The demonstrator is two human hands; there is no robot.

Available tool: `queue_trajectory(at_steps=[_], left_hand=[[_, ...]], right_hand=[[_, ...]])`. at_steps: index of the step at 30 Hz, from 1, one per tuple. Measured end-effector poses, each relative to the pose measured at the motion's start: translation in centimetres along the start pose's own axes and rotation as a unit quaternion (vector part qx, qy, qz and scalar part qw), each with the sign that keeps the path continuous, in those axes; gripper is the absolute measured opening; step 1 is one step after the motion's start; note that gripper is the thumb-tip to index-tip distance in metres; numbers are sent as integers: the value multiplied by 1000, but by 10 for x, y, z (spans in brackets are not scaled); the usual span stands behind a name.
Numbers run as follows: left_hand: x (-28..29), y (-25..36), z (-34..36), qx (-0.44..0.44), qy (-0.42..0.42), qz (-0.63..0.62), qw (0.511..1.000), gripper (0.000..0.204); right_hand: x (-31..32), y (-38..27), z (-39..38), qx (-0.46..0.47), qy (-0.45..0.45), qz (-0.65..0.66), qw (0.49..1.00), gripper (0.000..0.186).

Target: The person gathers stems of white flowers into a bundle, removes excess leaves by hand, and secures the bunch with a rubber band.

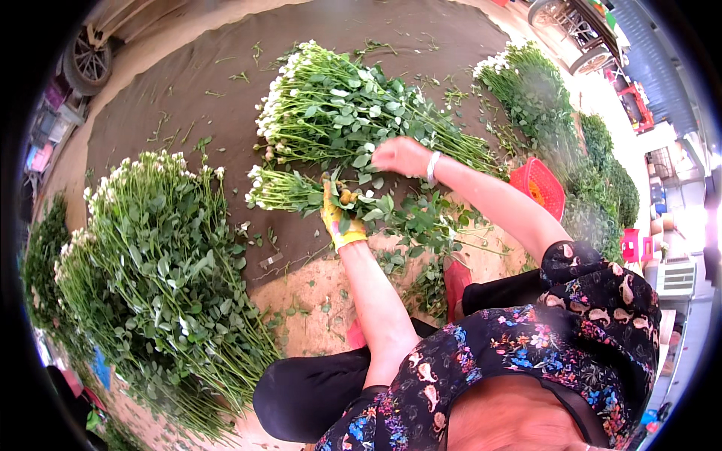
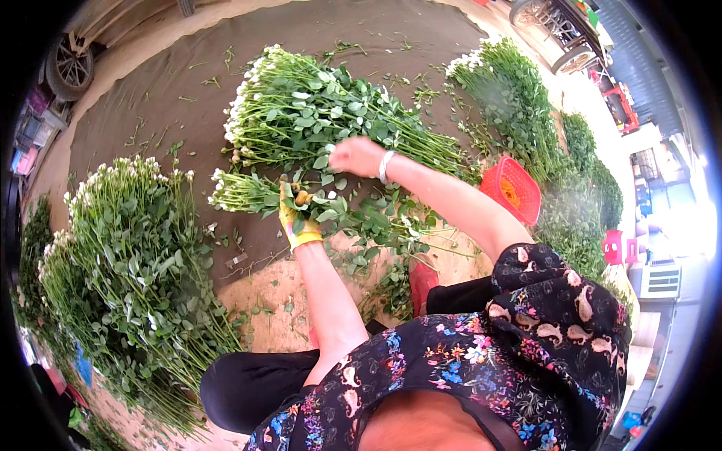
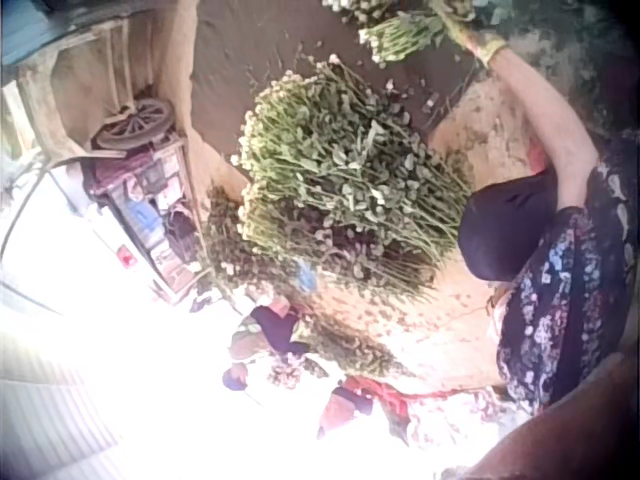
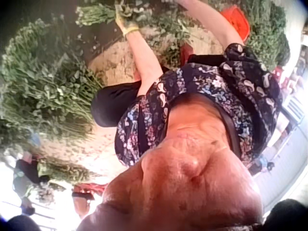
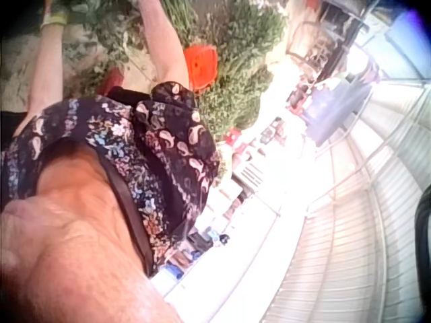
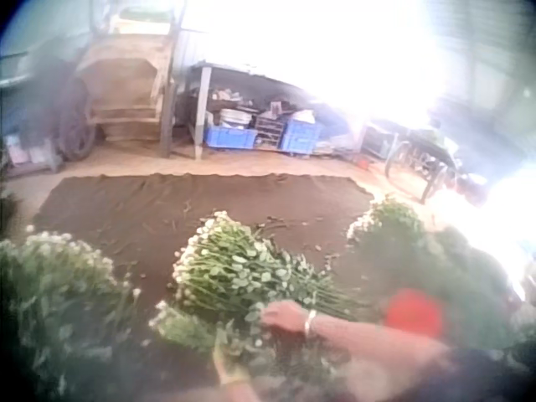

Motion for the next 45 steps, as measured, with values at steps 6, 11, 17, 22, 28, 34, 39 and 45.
queue_trajectory(at_steps=[6,11,17,22,28,34,39,45], left_hand=[[-7,-3,-11,-26,44,90,995,19],[6,8,-17,-54,75,84,992,22],[20,3,-9,-48,106,85,990,28],[14,-5,-14,-48,93,114,988,38],[-8,-11,-19,-45,48,117,991,47],[-29,-1,-29,-64,-14,142,988,42],[-45,-3,-43,-9,-3,133,991,35],[-38,5,-43,-72,-10,106,992,22]], right_hand=[[104,120,43,-178,190,-233,937,29],[72,134,69,-252,101,-273,923,46],[120,116,61,-124,211,-169,955,33],[164,74,45,-106,175,7,979,33],[159,38,5,-105,179,192,959,42],[92,-6,-24,-125,120,321,931,34],[54,-38,-38,-99,68,210,970,29],[25,-69,-33,-10,82,103,991,21]])
Point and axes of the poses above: each hand's wrist, its own z-axis towards the middle knuckle, its own x-axis out of the back of the hand, y = z × x, the point moved 8 cm from there along z, towards the middle knuckle, and after that the axes turned 2 degrees about x, right-handed, at the moved point
